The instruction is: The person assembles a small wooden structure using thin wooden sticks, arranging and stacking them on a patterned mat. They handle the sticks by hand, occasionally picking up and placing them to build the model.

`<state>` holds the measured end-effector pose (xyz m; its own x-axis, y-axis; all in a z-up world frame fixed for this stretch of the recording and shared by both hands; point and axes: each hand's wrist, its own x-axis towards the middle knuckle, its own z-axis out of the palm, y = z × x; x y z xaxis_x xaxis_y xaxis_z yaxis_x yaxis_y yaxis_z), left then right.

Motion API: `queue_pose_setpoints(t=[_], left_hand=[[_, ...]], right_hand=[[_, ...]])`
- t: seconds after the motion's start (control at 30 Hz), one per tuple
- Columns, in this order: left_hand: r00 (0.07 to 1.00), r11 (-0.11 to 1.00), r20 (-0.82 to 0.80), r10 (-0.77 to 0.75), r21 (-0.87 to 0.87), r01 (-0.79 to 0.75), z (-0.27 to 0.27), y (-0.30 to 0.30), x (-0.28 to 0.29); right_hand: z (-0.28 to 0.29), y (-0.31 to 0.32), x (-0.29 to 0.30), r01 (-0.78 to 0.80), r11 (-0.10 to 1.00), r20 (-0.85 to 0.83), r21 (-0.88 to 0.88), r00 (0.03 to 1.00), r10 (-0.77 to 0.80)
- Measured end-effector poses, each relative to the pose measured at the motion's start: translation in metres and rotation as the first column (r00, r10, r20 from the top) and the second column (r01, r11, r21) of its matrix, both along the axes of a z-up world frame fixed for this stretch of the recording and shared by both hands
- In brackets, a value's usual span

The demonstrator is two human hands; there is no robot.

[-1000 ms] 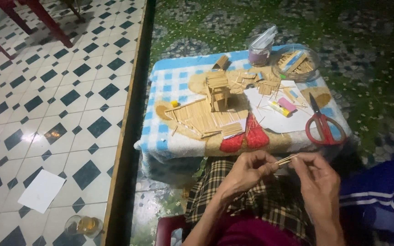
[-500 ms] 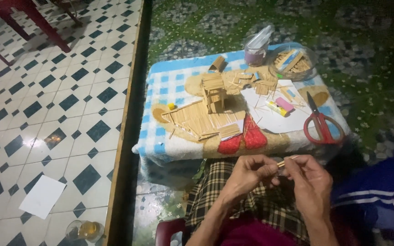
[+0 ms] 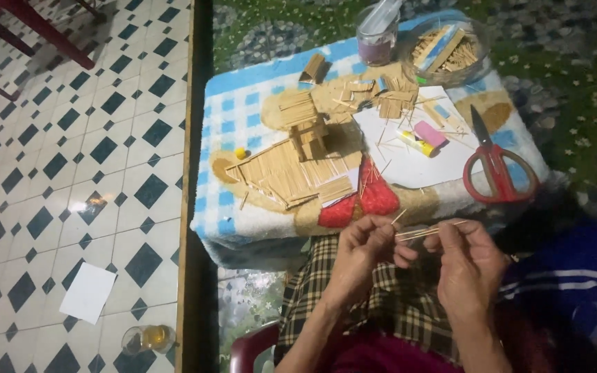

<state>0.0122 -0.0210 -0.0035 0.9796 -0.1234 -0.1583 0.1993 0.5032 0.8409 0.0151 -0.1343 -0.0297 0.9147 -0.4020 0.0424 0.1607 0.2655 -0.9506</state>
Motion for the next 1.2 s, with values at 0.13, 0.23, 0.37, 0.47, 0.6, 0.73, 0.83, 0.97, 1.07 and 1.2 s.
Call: queue_pose_setpoints(t=[0.13, 0.23, 0.37, 0.47, 0.6, 0.73, 0.83, 0.97, 1.07, 1.2], left_hand=[[0.997, 0.999, 0.079, 0.014, 0.037, -0.017, -0.002, 0.001, 0.027], [0.994, 0.999, 0.112, 0.016, 0.049, -0.021, 0.0, 0.0, 0.051], [0.992, 0.987, 0.071, 0.104, 0.119, -0.112, -0.002, 0.0, 0.093], [0.98, 0.962, 0.072, 0.185, 0.192, -0.196, -0.005, -0.001, 0.132], [0.974, 0.916, -0.014, 0.225, 0.345, -0.206, 0.0, 0.0, 0.164], [0.984, 0.924, 0.034, 0.178, 0.339, -0.178, -0.001, 0.009, 0.163], [0.991, 0.967, 0.049, 0.126, 0.215, -0.134, 0.004, 0.013, 0.153], [0.999, 0.988, -0.028, 0.036, 0.148, -0.032, 0.011, 0.003, 0.131], [0.998, 0.968, -0.034, -0.047, 0.247, 0.054, 0.012, -0.005, 0.11], [0.983, 0.974, 0.12, -0.14, 0.196, 0.115, -0.004, -0.001, 0.089]], right_hand=[[-0.013, -0.012, 0.017, 0.02, 0.996, -0.034, 0.088, 0.999, -0.018], [-0.018, -0.019, 0.027, -0.026, 0.988, 0.017, 0.155, 1.0, 0.023], [-0.027, -0.025, 0.034, 0.036, 0.975, -0.063, 0.221, 0.998, -0.023], [-0.032, -0.03, 0.038, 0.028, 0.977, -0.061, 0.214, 0.998, -0.016], [-0.033, -0.033, 0.04, 0.014, 0.997, -0.058, 0.078, 0.998, -0.009], [-0.043, -0.038, 0.046, 0.015, 0.985, -0.116, 0.174, 0.993, 0.005], [-0.035, -0.032, 0.053, 0.009, 0.981, -0.149, 0.192, 0.989, 0.02], [-0.009, -0.015, 0.065, 0.014, 0.999, -0.197, 0.039, 0.98, -0.006], [0.016, -0.013, 0.071, -0.072, 0.983, -0.283, -0.167, 0.959, 0.022], [0.025, -0.008, 0.076, -0.211, 0.936, -0.21, -0.281, 0.965, 0.154]])
